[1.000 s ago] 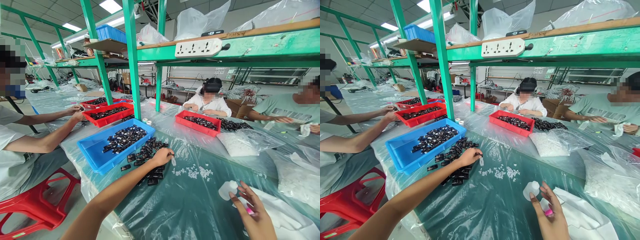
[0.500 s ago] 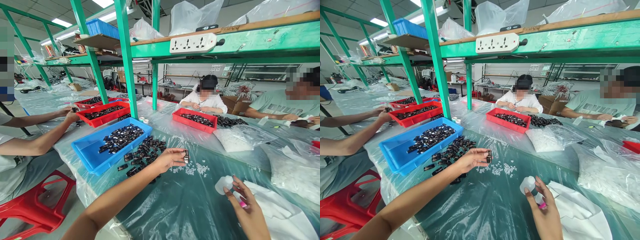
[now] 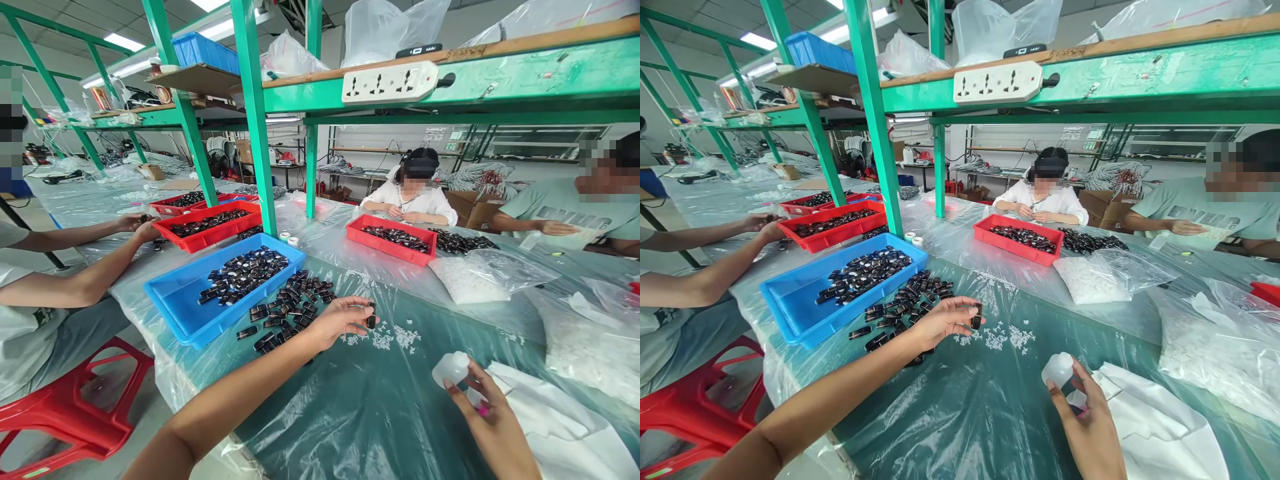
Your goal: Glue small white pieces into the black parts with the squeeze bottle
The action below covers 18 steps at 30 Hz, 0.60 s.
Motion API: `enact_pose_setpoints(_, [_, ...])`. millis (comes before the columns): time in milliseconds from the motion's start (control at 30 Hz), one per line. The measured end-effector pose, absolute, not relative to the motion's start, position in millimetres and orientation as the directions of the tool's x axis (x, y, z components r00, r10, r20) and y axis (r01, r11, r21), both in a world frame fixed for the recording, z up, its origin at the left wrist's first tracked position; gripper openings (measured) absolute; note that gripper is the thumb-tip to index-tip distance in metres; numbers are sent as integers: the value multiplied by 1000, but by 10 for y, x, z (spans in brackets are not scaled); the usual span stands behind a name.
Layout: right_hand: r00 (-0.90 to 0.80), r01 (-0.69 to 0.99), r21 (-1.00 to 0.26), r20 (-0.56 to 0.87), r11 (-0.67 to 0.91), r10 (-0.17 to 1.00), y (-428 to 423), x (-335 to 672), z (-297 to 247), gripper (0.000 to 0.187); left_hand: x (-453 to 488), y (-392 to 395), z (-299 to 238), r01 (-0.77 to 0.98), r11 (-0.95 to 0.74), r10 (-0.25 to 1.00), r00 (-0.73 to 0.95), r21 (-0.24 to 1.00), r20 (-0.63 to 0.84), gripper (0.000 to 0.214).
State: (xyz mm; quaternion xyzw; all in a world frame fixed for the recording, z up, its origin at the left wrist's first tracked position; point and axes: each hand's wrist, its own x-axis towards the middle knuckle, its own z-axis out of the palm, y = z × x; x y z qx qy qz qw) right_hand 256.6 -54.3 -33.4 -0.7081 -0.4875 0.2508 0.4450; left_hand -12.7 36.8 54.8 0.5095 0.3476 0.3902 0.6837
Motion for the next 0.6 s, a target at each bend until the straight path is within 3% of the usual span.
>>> enact_pose_setpoints(67, [408,470,-872,78,-135,910,-538,2577,-343,76,-208,382,498,110,-2,898,438,994,-46,46])
enact_pose_setpoints(133, [404,479,-867,76,-140,912,-532,2583,-351,77,-336,405,441,428,-167,910,413,888,-28,42])
enact_pose_setpoints(200, [407,476,-866,59,-156,912,-525,2587,-359,79,-505,441,389,620,-229,936,351,750,-4,38])
enact_pose_setpoints(400, [413,458,-872,37,-172,910,-505,2614,-401,79,-1000,650,316,876,-110,994,86,470,71,34])
enact_pose_setpoints(600, [437,437,-888,67,-146,897,-510,2592,-431,79,-1043,949,228,930,-133,989,102,342,108,27])
